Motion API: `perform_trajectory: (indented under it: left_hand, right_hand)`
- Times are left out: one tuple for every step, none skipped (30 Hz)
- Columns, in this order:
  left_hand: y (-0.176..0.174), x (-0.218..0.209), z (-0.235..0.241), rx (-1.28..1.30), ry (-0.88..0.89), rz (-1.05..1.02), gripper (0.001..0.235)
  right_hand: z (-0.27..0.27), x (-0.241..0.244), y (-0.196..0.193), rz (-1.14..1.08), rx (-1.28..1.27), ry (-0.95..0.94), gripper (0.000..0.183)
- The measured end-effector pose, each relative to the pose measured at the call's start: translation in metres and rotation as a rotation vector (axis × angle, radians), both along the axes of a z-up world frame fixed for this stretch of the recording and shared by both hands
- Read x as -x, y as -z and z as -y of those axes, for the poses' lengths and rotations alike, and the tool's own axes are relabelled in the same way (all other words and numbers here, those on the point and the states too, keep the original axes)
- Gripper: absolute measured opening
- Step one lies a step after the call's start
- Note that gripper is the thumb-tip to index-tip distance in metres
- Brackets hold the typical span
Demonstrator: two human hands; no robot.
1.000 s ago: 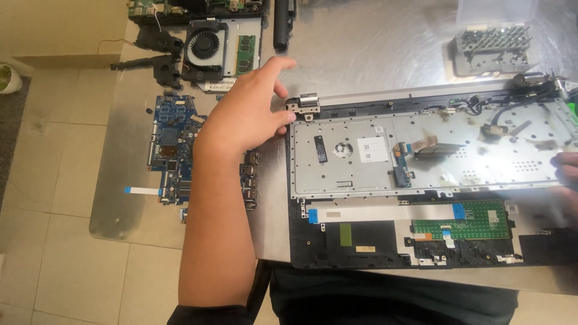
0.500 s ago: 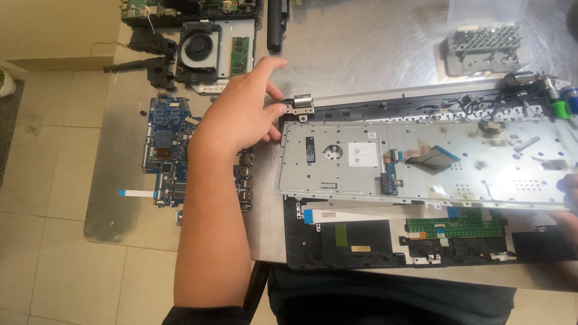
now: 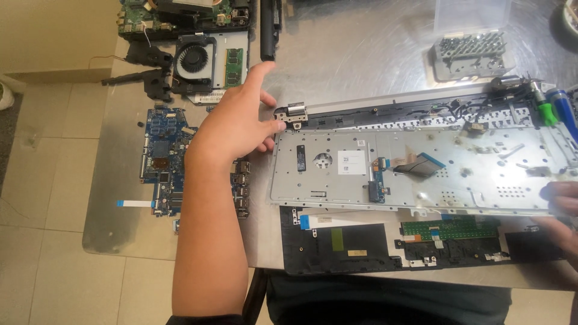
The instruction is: The person handles a disassembled laptop, removing a small circuit board and placing it aside, then detaching a metal shield from the chassis. They use a screwdriver to remove screws from the keyboard area and handle a cooling fan assembly. The person continues to remove screws and reposition components on the workbench.
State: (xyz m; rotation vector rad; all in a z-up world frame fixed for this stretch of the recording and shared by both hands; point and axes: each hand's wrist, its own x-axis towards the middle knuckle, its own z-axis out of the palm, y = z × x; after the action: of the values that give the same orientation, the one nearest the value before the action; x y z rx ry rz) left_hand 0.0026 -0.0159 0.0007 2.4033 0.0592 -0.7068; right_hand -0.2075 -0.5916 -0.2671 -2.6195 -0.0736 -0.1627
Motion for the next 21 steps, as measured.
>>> perform_trajectory:
  left_hand:
    - [-0.001, 0.0, 0.0, -0.009, -0.019, -0.01, 0.085]
    - [0.0, 0.0, 0.0, -0.009, -0.019, -0.009, 0.085]
    - [0.001, 0.0, 0.0, -0.003, -0.011, -0.012, 0.088]
    - [0.002, 0.001, -0.001, 0.003, -0.005, -0.016, 0.091]
    - [0.002, 0.0, -0.001, 0.002, -0.006, -0.015, 0.091]
    - [0.003, 0.0, -0.001, -0.005, 0.004, -0.028, 0.093]
    - [0.003, 0.0, -0.001, -0.013, 0.013, -0.041, 0.094]
    - [-0.002, 0.002, 0.0, -0.01, 0.017, -0.04, 0.094]
    - [-0.007, 0.004, 0.001, -0.019, 0.008, -0.065, 0.095]
    - [-0.011, 0.005, 0.004, -0.024, 0.006, -0.088, 0.095]
    - [-0.018, 0.007, 0.004, -0.017, 0.015, -0.084, 0.095]
    - [-0.024, 0.007, 0.01, -0.041, -0.009, -0.118, 0.099]
    - [-0.03, 0.007, 0.016, -0.067, -0.034, -0.152, 0.103]
    - [-0.032, 0.007, 0.019, -0.043, 0.004, -0.147, 0.103]
    - [-0.035, 0.008, 0.022, -0.054, -0.044, -0.163, 0.103]
    - [-0.038, 0.007, 0.023, -0.073, -0.098, -0.176, 0.103]
    - [-0.036, 0.006, 0.023, -0.057, -0.068, -0.167, 0.103]
    - [-0.034, 0.006, 0.021, -0.068, -0.066, -0.152, 0.1]
    - [-0.032, 0.005, 0.018, -0.077, -0.065, -0.137, 0.096]
    - [-0.027, 0.004, 0.015, -0.069, -0.053, -0.126, 0.096]
    - [-0.021, 0.003, 0.01, 0.052, -0.062, -0.079, 0.088]
  right_hand:
    - [0.005, -0.001, 0.005, 0.048, 0.003, -0.09, 0.036]
    - [-0.005, 0.0, 0.001, 0.048, 0.003, -0.09, 0.036]
    - [-0.015, 0.0, -0.004, 0.069, -0.117, -0.051, 0.031]
    - [-0.025, 0.001, -0.008, 0.089, -0.237, -0.013, 0.026]
    - [-0.022, 0.001, 0.002, 0.089, -0.238, -0.014, 0.026]
    - [-0.019, 0.002, 0.012, 0.111, -0.331, 0.0, 0.027]
    - [-0.015, 0.003, 0.021, 0.133, -0.423, 0.014, 0.03]
    - [-0.025, 0.001, 0.011, 0.135, -0.42, 0.017, 0.03]
    - [-0.035, -0.001, 0.0, 0.212, -0.434, -0.052, 0.028]
    - [-0.043, -0.002, -0.012, 0.293, -0.441, -0.117, 0.028]
    - [-0.077, -0.012, -0.042, 0.298, -0.431, -0.11, 0.028]
    - [-0.108, -0.016, -0.075, 0.4, -0.442, -0.099, 0.026]
    - [-0.138, -0.023, -0.107, 0.502, -0.45, -0.09, 0.025]
    - [-0.151, -0.027, -0.122, 0.512, -0.415, -0.063, 0.025]
    - [-0.163, -0.032, -0.136, 0.602, -0.46, -0.054, 0.022]
    - [-0.177, -0.042, -0.147, 0.696, -0.512, -0.052, 0.02]
    - [-0.181, -0.043, -0.15, 0.711, -0.485, -0.032, 0.02]
    - [-0.185, -0.046, -0.154, 0.73, -0.547, 0.013, 0.022]
    - [-0.19, -0.05, -0.157, 0.751, -0.611, 0.058, 0.026]
    - [-0.19, -0.052, -0.161, 0.765, -0.598, 0.063, 0.026]
    - [-0.191, -0.054, -0.166, 0.704, -0.814, 0.14, 0.013]
